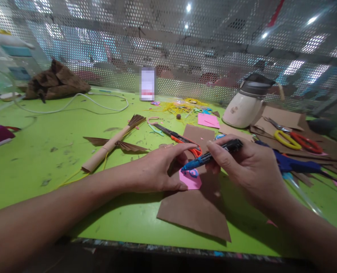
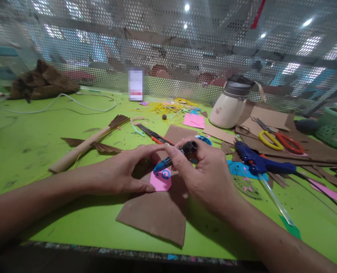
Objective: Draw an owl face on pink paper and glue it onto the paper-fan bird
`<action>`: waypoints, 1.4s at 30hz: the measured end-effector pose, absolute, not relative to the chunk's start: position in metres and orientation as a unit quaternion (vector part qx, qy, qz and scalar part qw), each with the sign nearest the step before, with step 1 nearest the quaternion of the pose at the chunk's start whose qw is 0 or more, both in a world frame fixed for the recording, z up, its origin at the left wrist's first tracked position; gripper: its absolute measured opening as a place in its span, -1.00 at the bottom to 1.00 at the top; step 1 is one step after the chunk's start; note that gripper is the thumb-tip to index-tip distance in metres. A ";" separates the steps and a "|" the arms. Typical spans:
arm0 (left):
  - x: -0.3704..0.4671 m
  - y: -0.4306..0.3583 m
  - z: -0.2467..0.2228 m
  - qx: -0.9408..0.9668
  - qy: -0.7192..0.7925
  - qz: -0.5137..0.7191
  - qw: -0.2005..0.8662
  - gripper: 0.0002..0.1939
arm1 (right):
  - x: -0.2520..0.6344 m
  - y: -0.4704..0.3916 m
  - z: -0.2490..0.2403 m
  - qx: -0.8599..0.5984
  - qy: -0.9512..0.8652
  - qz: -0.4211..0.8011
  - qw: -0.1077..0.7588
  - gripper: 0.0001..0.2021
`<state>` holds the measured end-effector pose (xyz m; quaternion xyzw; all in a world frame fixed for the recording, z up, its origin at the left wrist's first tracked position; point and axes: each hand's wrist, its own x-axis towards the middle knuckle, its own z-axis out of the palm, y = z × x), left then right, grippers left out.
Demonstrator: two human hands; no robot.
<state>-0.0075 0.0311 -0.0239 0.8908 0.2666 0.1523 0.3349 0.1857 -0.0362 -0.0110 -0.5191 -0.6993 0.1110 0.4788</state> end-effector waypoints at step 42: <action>-0.006 0.031 -0.021 0.883 0.256 0.147 0.365 -0.24 | 0.186 -0.037 -0.010 -0.523 -0.705 0.121 0.463 -0.76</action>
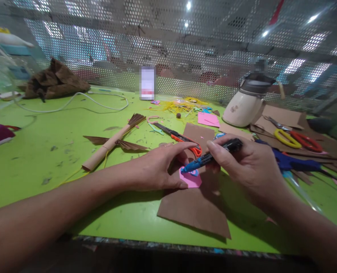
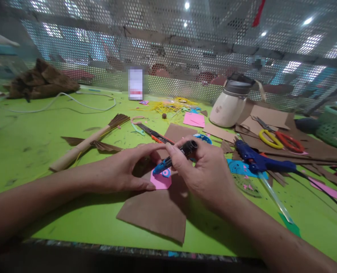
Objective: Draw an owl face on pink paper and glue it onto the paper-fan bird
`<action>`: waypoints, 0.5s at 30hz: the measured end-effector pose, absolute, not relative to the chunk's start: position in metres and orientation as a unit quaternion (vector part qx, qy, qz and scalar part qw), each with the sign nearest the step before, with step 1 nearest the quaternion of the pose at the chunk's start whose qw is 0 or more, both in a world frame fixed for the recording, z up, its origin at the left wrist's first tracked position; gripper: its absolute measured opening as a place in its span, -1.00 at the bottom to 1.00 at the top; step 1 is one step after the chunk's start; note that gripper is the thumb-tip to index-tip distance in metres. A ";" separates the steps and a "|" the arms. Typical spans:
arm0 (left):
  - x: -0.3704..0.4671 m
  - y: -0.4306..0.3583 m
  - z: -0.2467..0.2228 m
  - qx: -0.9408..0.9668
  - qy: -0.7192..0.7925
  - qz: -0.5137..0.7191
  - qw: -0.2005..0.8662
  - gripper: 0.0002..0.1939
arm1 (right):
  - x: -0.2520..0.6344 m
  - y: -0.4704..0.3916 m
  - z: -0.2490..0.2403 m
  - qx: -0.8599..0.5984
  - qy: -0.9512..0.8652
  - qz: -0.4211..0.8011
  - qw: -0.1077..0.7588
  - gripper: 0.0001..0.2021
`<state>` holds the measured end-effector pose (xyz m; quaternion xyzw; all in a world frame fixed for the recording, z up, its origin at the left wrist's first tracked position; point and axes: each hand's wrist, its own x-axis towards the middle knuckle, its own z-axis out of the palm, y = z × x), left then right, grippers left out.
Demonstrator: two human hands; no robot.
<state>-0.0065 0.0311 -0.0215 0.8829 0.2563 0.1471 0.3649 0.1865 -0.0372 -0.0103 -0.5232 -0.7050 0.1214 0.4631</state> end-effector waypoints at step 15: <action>-0.007 0.029 -0.022 0.884 0.260 0.158 0.354 -0.23 | 0.191 -0.037 -0.011 -0.537 -0.672 0.136 0.492 -0.76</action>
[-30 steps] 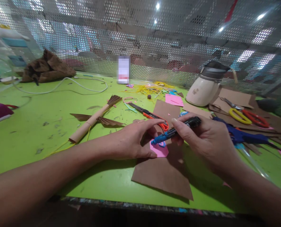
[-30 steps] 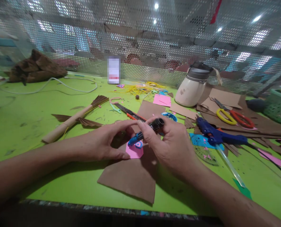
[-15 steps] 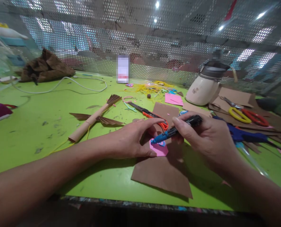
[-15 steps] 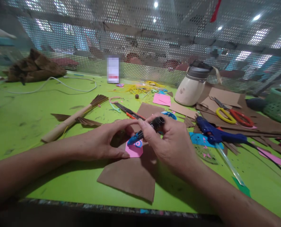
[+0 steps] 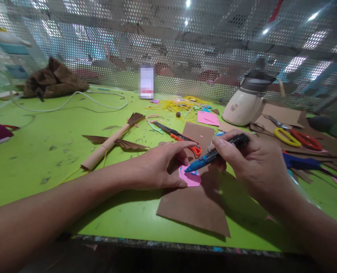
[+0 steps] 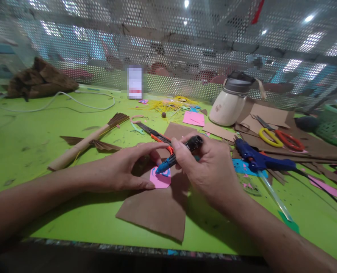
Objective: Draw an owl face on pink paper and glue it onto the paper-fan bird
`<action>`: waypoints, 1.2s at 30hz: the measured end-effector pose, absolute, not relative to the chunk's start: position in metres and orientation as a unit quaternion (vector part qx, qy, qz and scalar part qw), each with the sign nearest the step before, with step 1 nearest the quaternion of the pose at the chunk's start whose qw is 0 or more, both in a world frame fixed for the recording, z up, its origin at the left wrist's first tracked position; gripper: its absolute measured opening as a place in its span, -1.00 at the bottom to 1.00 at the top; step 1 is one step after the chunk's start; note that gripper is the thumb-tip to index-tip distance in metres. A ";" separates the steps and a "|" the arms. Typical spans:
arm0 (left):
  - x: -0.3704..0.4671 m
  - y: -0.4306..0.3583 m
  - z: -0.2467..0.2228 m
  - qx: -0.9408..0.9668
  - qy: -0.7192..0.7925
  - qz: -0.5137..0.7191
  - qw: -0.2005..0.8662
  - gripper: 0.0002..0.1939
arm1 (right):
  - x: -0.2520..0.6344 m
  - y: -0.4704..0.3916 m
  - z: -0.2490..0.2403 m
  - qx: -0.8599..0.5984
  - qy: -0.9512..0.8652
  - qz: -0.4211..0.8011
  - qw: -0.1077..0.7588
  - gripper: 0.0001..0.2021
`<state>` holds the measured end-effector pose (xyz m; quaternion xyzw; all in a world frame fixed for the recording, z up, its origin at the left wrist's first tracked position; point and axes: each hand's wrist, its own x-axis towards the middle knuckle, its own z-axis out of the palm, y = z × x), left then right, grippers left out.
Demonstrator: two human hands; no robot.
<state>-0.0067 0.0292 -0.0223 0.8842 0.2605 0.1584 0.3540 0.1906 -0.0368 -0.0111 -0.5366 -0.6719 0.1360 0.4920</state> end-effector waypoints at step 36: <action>-0.006 0.029 -0.017 0.891 0.272 0.141 0.334 -0.25 | 0.190 -0.037 -0.009 -0.537 -0.670 0.139 0.494 -0.72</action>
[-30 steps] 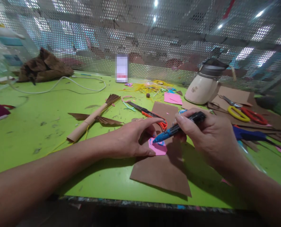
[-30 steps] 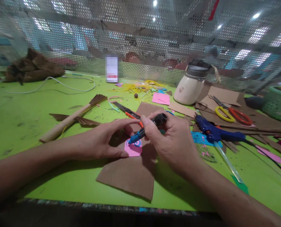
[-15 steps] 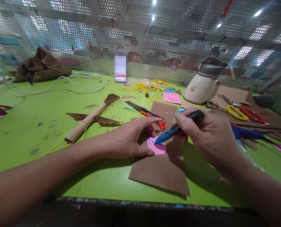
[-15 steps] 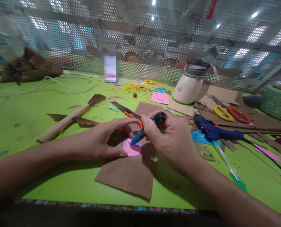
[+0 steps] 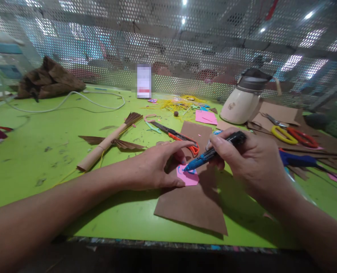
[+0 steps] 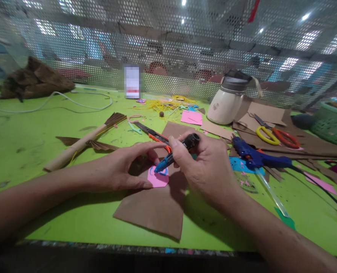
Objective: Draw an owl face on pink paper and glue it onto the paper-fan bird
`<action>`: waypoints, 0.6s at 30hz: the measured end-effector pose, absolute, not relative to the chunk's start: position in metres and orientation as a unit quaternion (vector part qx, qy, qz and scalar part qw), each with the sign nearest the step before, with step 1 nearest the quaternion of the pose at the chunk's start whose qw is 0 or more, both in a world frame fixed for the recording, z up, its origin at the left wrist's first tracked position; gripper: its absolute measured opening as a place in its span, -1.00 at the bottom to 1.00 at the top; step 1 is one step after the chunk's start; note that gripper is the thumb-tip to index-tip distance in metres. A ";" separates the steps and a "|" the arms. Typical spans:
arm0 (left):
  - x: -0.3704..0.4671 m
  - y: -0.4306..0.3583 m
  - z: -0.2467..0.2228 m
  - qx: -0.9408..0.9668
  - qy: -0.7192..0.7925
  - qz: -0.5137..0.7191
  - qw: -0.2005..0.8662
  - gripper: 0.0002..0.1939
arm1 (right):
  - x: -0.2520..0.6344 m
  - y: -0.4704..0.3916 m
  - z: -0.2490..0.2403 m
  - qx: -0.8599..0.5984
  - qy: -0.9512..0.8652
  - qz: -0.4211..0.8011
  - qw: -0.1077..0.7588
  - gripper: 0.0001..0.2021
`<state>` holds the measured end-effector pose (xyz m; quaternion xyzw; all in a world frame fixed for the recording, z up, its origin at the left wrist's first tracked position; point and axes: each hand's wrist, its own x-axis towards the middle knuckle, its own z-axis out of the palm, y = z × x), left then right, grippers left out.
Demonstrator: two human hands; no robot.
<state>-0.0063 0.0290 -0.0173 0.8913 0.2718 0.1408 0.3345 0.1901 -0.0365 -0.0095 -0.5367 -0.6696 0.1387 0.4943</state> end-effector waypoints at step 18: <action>-0.006 0.031 -0.019 0.894 0.261 0.139 0.338 -0.25 | 0.191 -0.037 -0.009 -0.526 -0.711 0.116 0.451 -0.73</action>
